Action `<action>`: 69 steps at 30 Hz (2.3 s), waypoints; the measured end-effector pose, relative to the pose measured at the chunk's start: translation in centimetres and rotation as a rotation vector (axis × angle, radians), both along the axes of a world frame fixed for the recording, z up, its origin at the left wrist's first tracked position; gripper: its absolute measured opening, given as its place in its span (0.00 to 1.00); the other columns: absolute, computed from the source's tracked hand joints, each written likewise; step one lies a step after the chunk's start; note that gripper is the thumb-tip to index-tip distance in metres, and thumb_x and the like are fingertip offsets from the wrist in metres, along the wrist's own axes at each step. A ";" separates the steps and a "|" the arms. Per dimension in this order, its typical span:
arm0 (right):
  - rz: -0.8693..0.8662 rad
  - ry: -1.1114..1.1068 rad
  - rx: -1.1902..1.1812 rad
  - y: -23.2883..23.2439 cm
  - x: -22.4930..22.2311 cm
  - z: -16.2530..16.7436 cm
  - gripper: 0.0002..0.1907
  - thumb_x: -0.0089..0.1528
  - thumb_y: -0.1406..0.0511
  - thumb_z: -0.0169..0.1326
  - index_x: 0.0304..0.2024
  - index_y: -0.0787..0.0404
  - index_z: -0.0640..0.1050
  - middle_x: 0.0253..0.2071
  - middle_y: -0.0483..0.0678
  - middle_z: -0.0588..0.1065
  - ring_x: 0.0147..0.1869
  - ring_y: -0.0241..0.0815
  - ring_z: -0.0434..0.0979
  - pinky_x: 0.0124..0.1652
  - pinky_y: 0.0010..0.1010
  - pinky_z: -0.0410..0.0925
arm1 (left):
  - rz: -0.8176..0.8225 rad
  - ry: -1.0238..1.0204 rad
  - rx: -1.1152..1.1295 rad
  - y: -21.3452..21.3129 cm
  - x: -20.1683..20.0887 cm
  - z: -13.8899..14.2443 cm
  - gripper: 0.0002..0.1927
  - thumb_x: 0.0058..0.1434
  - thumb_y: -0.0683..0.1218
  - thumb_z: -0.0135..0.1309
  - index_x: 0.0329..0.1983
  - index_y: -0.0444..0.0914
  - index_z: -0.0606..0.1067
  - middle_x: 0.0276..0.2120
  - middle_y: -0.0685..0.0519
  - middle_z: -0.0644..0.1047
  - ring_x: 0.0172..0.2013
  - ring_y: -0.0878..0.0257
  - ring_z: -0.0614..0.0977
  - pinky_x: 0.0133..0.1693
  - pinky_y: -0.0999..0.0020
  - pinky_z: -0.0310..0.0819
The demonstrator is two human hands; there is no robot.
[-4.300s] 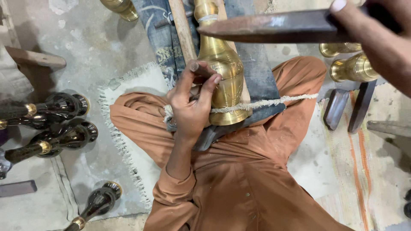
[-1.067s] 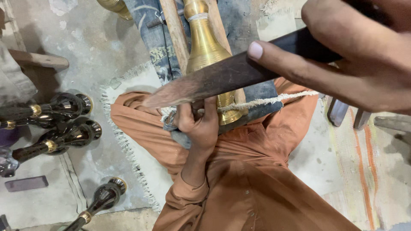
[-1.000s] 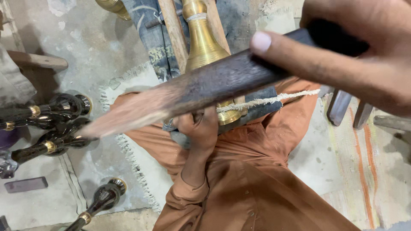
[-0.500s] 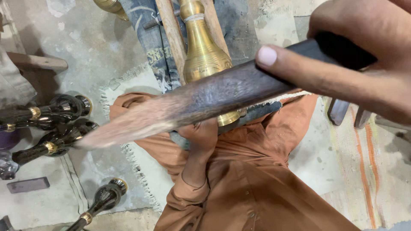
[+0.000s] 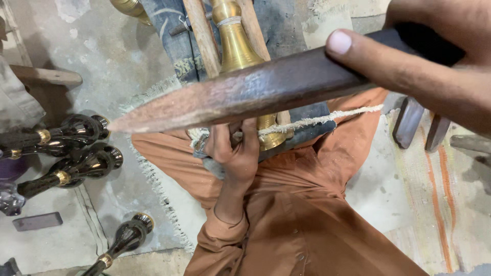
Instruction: The person sits on the floor with a brass vase held against a padded rest and decorates its surface, using a small chisel-like punch in one hand and a wooden mallet in the other, repeatedly striking the punch to carve ornamental patterns into the metal while rotating the vase to reach new areas.
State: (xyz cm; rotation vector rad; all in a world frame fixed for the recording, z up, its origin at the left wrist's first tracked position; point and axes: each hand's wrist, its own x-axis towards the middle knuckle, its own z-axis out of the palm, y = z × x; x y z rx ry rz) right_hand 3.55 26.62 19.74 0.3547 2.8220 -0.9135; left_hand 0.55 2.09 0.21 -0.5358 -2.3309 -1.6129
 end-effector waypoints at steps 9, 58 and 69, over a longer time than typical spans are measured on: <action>-0.281 -0.015 -0.086 1.0 1.8 -1.8 0.19 0.68 0.56 0.53 0.45 0.66 0.80 0.31 0.48 0.77 0.32 0.37 0.77 0.36 0.30 0.69 | -0.263 0.044 -0.098 0.2 -2.8 4.3 0.08 0.67 0.37 0.64 0.43 0.31 0.75 0.33 0.46 0.78 0.29 0.55 0.79 0.33 0.64 0.73; 0.473 0.576 0.437 3.1 4.1 -5.5 0.37 0.47 0.77 0.69 0.60 0.65 0.77 0.43 0.58 0.75 0.39 0.55 0.75 0.38 0.44 0.68 | -0.151 -0.034 -0.472 -0.5 -0.4 1.0 0.05 0.60 0.42 0.67 0.35 0.39 0.80 0.27 0.49 0.80 0.30 0.48 0.83 0.38 0.53 0.75; 0.628 0.685 0.757 3.7 4.9 -5.7 0.36 0.47 0.76 0.71 0.59 0.53 0.80 0.45 0.55 0.74 0.44 0.55 0.74 0.41 0.41 0.70 | -0.242 0.059 -0.194 -0.4 -0.3 2.1 0.21 0.57 0.37 0.64 0.54 0.31 0.75 0.46 0.41 0.79 0.47 0.43 0.83 0.51 0.53 0.76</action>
